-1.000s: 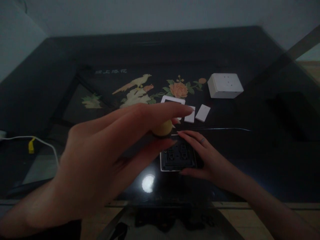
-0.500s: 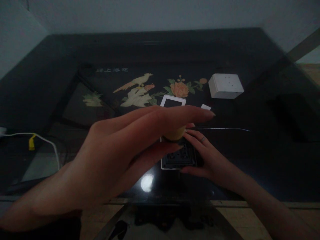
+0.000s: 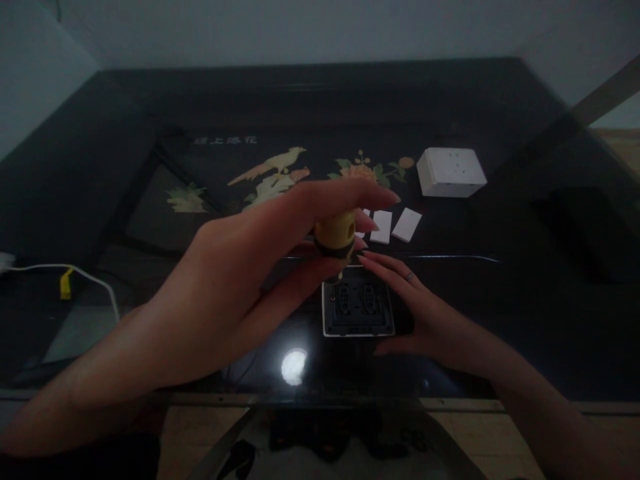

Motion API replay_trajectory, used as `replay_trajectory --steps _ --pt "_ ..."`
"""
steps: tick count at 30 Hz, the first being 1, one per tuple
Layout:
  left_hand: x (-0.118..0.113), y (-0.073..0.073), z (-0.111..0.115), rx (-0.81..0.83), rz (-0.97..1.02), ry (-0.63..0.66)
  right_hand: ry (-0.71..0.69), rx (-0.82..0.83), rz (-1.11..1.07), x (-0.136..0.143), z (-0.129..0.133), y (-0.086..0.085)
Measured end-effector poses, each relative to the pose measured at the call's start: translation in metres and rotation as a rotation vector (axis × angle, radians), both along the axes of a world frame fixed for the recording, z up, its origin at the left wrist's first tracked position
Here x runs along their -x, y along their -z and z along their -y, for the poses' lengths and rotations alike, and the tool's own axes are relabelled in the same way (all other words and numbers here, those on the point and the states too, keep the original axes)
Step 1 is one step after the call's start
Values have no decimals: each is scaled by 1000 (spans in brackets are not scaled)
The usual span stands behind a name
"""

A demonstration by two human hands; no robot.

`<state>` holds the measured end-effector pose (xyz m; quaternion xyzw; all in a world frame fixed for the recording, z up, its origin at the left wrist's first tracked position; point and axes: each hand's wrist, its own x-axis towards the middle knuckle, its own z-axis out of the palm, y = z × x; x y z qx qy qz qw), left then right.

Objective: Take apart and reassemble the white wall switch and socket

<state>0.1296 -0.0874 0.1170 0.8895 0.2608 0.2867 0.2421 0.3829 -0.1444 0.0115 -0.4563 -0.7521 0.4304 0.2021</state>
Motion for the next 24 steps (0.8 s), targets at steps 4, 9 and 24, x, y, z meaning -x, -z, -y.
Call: replay_trajectory --steps 4,9,24 --pt "-1 1 -1 -11 19 -3 -11 14 12 0 1 1" --pt "-2 0 -2 16 13 -25 -8 24 21 0 1 3" --pt "2 -7 0 -88 -75 -78 -14 16 31 0 1 0"
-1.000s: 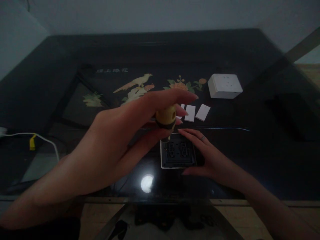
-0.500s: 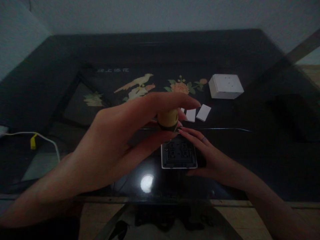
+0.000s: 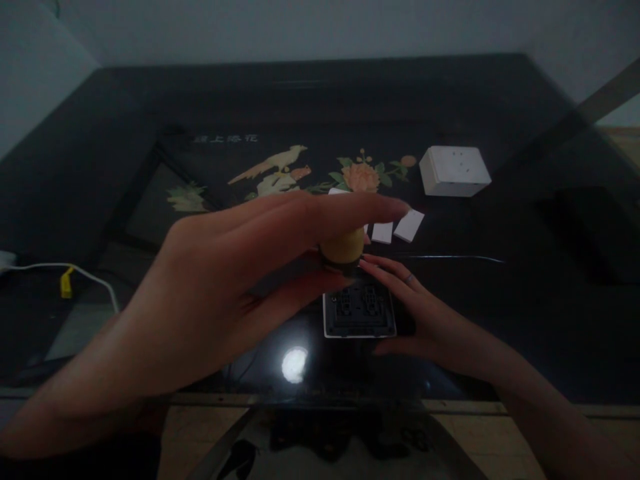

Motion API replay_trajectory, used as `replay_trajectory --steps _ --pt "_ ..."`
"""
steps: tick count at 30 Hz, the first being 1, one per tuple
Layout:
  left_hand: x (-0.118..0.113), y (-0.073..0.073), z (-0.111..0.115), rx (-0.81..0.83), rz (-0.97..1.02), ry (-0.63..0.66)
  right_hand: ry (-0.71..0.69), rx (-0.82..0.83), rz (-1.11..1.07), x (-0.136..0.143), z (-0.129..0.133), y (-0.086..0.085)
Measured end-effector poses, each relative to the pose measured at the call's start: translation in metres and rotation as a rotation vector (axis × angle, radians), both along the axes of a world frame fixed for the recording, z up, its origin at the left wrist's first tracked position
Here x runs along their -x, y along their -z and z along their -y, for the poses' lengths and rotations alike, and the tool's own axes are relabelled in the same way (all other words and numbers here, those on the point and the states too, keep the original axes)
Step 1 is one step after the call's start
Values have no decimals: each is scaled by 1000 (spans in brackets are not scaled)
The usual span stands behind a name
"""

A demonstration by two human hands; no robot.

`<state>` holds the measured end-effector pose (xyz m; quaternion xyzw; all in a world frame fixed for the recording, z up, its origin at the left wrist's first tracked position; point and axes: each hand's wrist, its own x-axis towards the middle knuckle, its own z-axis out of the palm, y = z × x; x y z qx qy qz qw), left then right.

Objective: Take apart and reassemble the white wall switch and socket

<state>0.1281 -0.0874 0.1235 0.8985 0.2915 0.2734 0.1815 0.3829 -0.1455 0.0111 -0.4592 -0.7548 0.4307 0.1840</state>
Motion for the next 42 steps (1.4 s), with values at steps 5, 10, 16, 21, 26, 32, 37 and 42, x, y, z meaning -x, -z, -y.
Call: replay_trajectory --steps 5,10,16,21,26,32,37,42 --pt "-3 -4 7 -77 27 -30 2 -40 15 0 0 2" --pt "-7 -6 10 -85 70 -25 2 -29 11 0 -1 2" --pt "-14 -2 6 -48 39 -82 -3 -28 2 0 -1 2" --pt "-16 8 5 -120 115 -200 3 -25 0 1 -1 1" --pt "-13 16 2 -132 202 -173 4 -24 -1 1 -1 0" --pt "-15 14 4 102 248 -94 -7 -9 -22 0 -1 0" --pt "-11 9 3 143 173 -52 -2 26 -12 0 0 -1" --pt "7 -3 1 163 -13 20 -3 14 -1 1 0 -1"
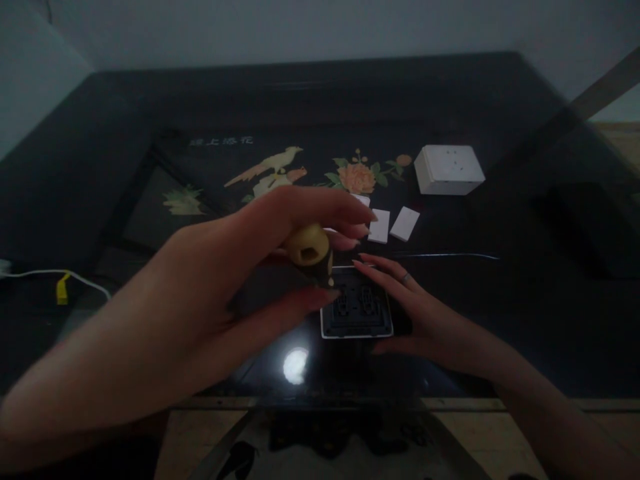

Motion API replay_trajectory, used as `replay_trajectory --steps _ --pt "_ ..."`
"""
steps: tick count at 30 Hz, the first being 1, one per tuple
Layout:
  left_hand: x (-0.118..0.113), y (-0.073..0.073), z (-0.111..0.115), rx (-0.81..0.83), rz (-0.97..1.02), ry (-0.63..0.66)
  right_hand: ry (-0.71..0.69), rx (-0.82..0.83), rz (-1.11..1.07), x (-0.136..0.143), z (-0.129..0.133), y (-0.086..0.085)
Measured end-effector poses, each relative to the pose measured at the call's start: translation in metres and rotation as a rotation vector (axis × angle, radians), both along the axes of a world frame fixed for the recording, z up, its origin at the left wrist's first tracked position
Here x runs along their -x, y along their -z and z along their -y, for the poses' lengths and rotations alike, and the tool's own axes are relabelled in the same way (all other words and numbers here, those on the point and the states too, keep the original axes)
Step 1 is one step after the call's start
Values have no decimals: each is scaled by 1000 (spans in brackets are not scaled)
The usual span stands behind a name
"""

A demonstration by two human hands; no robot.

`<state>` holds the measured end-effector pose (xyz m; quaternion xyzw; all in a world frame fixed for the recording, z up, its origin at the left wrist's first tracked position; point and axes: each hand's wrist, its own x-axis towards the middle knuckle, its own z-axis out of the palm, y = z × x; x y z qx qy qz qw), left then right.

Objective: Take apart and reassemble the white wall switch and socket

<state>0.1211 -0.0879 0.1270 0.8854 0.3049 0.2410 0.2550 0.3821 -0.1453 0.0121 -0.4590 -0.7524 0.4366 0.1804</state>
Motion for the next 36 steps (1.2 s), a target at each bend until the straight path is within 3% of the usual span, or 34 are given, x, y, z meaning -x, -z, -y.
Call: replay_trajectory --steps 5,14,20,24,27,30,35,36 --pt "5 -1 -3 -71 -40 -44 4 -2 16 1 0 -1" --pt "-14 5 4 -200 -10 -180 1 -15 27 2 0 0" --pt "-16 6 6 -199 3 -125 1 -16 15 1 0 1" --pt "-8 4 3 -222 67 -160 10 8 17 1 0 -1" --pt "1 5 -10 -216 240 -276 17 43 13 1 0 -2" --pt "8 22 -31 -97 532 -378 23 76 5 2 -1 -4" --pt "8 78 -46 548 729 -544 58 51 -35 1 -3 -5" --pt "7 87 -45 571 728 -548 78 34 -52 0 -3 -5"
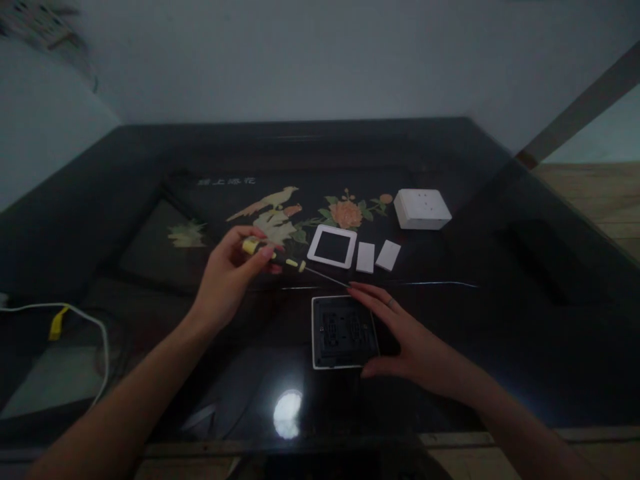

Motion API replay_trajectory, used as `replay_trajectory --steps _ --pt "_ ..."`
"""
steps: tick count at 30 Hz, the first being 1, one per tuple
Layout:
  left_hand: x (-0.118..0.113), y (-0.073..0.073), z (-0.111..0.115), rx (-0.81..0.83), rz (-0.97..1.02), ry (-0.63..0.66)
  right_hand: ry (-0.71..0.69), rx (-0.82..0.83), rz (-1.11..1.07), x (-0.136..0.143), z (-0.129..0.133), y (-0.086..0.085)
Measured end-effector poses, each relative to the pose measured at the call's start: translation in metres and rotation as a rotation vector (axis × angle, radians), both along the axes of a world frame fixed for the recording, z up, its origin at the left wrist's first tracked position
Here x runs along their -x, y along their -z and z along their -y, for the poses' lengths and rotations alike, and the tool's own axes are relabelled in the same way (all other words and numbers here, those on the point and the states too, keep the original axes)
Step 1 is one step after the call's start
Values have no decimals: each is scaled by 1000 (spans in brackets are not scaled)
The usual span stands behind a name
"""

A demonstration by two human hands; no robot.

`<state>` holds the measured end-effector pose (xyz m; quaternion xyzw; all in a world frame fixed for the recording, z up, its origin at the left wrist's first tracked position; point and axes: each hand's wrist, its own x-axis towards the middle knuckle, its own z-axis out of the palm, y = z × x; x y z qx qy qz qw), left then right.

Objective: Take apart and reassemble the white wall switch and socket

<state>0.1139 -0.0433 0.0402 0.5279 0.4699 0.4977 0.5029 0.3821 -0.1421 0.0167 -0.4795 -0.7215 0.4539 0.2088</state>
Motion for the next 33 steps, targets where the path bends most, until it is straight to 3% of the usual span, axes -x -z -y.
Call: replay_trajectory --steps 3,9,13,17,20,25,29,33 --pt "0 16 7 36 -98 18 97 -79 -61 -3 -2 1" --pt "5 23 9 -37 -422 180 298 -183 -137 -8 -8 1" --pt "5 32 12 -83 -463 275 365 -274 -74 -9 -12 0" --pt "6 40 12 -250 -560 320 376 -377 4 -10 -13 -4" --pt "7 45 11 -382 -652 358 337 -440 79 -13 -16 -16" --pt "7 51 9 -469 -715 374 242 -551 264 -25 -42 -30" --pt "7 55 8 -465 -762 355 245 -541 467 -42 -69 -10" --pt "6 56 8 -506 -777 364 254 -420 541 -54 -72 16"
